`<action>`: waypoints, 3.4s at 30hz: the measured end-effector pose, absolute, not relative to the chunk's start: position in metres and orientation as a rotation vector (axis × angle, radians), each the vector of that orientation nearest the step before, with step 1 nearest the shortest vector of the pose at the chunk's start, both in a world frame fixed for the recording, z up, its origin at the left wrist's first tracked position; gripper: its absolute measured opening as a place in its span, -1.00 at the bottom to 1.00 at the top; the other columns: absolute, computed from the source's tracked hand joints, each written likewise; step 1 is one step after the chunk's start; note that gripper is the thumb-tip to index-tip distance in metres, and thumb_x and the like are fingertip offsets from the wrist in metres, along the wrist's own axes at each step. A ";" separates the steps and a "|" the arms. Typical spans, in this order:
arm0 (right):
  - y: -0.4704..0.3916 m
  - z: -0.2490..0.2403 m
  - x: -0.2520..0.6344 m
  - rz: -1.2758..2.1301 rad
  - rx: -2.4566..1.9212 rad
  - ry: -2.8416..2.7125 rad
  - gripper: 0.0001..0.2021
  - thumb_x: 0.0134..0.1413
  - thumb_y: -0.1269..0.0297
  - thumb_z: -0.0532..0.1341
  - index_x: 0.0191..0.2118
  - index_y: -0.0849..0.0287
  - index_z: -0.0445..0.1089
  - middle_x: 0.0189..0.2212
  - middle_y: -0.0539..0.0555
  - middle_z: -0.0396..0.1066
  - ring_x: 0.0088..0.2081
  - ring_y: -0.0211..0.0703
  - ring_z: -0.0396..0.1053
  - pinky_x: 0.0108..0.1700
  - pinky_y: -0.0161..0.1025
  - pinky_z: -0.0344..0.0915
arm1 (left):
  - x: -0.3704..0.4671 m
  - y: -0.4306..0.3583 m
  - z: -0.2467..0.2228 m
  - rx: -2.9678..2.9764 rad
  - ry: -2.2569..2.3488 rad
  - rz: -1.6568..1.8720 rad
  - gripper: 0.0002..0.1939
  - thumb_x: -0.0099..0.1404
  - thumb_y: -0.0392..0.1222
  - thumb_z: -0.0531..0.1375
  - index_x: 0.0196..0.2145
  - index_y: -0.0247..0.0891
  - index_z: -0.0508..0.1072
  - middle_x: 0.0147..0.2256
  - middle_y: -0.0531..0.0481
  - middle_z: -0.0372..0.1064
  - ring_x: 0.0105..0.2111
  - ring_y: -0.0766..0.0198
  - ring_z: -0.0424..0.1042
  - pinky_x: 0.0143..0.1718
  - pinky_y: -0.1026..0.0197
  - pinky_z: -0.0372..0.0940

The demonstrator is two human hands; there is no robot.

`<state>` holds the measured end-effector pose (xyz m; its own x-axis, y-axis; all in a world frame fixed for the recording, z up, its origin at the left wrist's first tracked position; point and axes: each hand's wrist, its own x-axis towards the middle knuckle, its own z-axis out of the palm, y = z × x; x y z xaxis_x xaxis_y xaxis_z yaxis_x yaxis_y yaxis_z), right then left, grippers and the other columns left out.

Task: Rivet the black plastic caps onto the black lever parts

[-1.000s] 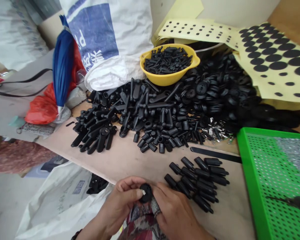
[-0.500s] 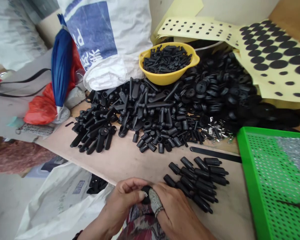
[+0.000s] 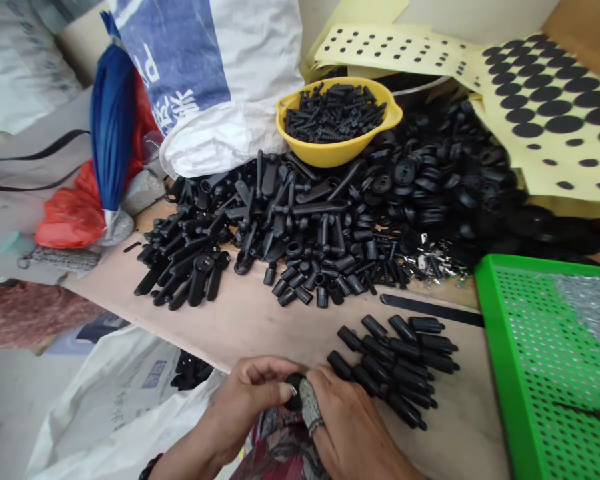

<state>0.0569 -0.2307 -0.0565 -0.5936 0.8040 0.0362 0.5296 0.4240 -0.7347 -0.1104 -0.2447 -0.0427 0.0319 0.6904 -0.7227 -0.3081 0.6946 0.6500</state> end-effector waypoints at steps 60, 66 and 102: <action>-0.240 -0.068 0.065 1.207 -1.221 -2.361 -0.60 -0.37 0.60 -0.01 -0.29 0.08 0.18 -0.35 0.06 0.41 -0.29 -0.06 0.44 -0.29 -0.23 0.36 | -0.120 -0.232 -0.046 0.465 1.243 0.670 -0.79 -0.19 -0.31 0.37 -0.46 -0.28 0.63 -0.53 0.01 0.50 -0.58 0.39 0.32 -0.46 0.31 0.26; -0.235 -0.070 0.067 1.343 -1.257 -2.296 -0.56 -0.29 0.60 -0.01 -0.19 0.08 0.22 -0.32 0.05 0.42 -0.27 -0.07 0.43 -0.26 -0.24 0.33 | -0.120 -0.221 -0.041 0.430 1.175 0.644 -0.80 -0.17 -0.33 0.36 -0.47 -0.27 0.63 -0.50 0.00 0.52 -0.55 0.38 0.36 -0.42 0.32 0.28; -0.225 -0.039 0.066 1.414 -1.290 -2.326 -0.63 -0.20 0.60 -0.05 -0.26 0.13 0.30 -0.26 0.13 0.45 -0.19 -0.07 0.44 -0.17 -0.20 0.35 | -0.122 -0.228 -0.044 0.597 1.178 0.668 -0.71 -0.10 -0.17 0.42 -0.36 -0.29 0.63 -0.35 -0.05 0.54 -0.38 0.33 0.44 -0.31 0.36 0.32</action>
<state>0.0661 -0.2254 -0.0394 -0.6262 0.7193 -0.3008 0.5984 0.1960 -0.7769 -0.1219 -0.2279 -0.0439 0.2385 0.7415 -0.6271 -0.1580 0.6667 0.7284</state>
